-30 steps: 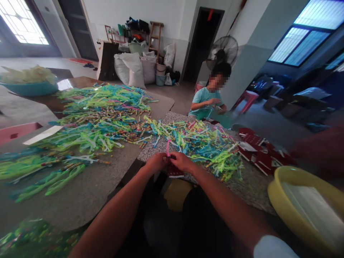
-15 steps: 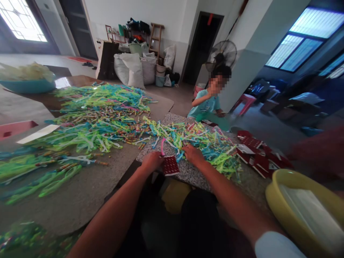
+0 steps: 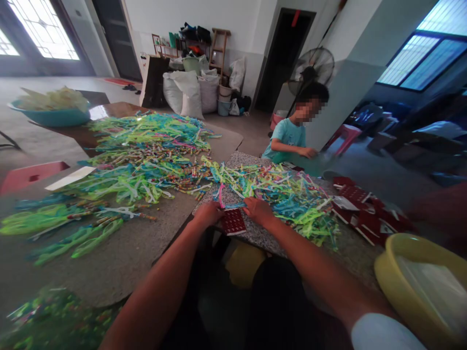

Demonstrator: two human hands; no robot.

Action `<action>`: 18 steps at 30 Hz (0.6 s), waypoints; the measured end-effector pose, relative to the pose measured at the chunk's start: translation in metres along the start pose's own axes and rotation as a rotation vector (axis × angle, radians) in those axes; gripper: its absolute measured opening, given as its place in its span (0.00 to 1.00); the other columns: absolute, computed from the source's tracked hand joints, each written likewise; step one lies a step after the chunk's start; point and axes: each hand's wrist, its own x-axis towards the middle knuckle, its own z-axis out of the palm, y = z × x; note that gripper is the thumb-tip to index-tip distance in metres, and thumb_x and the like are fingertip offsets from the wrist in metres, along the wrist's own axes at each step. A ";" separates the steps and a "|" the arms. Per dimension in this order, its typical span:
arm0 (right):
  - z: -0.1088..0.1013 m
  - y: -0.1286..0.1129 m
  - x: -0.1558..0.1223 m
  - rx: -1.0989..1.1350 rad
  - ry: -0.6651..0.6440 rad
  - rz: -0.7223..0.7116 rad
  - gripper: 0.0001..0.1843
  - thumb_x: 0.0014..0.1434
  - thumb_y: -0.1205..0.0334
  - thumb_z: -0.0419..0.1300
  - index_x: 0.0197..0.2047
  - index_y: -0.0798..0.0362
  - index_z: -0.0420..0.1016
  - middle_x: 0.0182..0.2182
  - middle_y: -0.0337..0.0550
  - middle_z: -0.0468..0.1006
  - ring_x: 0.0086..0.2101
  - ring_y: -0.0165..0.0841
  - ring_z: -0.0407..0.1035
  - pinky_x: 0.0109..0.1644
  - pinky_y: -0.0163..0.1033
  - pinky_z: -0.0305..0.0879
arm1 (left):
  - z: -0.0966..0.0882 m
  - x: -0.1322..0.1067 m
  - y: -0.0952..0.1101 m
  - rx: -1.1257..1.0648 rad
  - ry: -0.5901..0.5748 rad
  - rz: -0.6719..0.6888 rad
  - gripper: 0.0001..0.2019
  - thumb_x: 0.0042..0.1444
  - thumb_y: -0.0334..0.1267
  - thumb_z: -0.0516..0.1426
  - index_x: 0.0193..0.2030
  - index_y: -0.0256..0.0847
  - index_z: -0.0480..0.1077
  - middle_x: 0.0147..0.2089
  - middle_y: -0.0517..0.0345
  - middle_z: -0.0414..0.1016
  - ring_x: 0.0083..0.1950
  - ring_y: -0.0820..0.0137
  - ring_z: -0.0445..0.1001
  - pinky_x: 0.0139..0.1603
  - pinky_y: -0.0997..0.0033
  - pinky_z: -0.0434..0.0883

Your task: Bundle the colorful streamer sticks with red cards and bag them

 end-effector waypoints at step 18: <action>0.000 0.042 -0.009 0.233 0.143 0.120 0.12 0.67 0.60 0.56 0.47 0.53 0.79 0.46 0.49 0.81 0.44 0.38 0.75 0.45 0.36 0.66 | -0.001 -0.001 0.002 -0.020 -0.010 -0.004 0.15 0.58 0.48 0.60 0.49 0.51 0.82 0.45 0.54 0.85 0.47 0.60 0.81 0.40 0.71 0.71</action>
